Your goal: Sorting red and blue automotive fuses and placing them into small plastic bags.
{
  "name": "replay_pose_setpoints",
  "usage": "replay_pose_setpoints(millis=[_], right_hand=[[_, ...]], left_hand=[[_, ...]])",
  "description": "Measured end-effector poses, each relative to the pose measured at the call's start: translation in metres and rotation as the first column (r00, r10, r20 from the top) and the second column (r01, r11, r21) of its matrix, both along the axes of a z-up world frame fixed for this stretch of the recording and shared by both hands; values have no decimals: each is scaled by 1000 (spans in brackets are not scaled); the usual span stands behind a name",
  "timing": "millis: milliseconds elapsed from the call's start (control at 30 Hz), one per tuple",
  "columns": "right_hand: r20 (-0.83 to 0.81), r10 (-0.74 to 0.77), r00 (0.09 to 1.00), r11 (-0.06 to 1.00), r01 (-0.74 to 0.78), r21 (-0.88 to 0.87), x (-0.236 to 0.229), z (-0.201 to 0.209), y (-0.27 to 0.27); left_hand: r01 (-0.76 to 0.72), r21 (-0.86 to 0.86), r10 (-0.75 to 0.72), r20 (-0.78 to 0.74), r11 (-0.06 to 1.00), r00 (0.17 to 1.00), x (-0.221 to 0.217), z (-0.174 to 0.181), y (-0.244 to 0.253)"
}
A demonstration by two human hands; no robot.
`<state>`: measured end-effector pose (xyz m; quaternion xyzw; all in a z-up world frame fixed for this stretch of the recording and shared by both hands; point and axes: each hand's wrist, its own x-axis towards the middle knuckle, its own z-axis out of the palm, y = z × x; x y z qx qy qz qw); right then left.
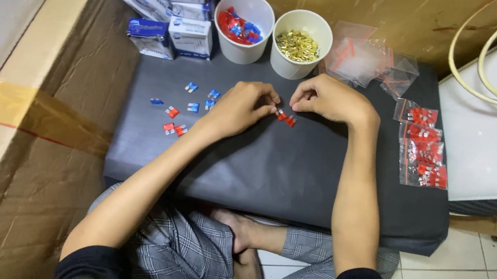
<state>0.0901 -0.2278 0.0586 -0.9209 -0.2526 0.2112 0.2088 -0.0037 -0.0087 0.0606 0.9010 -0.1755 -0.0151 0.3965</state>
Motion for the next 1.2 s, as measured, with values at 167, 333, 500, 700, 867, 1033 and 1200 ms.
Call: replay_pose_setpoints(millis=[167,333,500,700,867,1033,1200], right_hand=[[69,-32,997,999,30,32,-8,7,19],[263,33,964,947,-115,301,-39,0,64],[494,258,830,801,-470,372,-74,-22,122],[573,323,753,789,-549,277,-100,-54,149],[616,323,719,778,-572,260,-97,-57,152],[556,322,766,781,-547,301,-96,-58,154],[462,359,811,781,-532,328,-97,-53,151]], left_hand=[[2,143,-4,17,990,1000,-2,16,24],[-68,529,137,-92,846,986,-12,41,74],[-179,756,319,-41,630,947,-14,16,121],[-234,791,420,-31,565,907,6,-25,133],[-233,784,428,-46,575,903,4,-21,121],[-273,754,408,8,597,913,6,-28,124],[-187,745,418,-133,640,899,6,-15,121]])
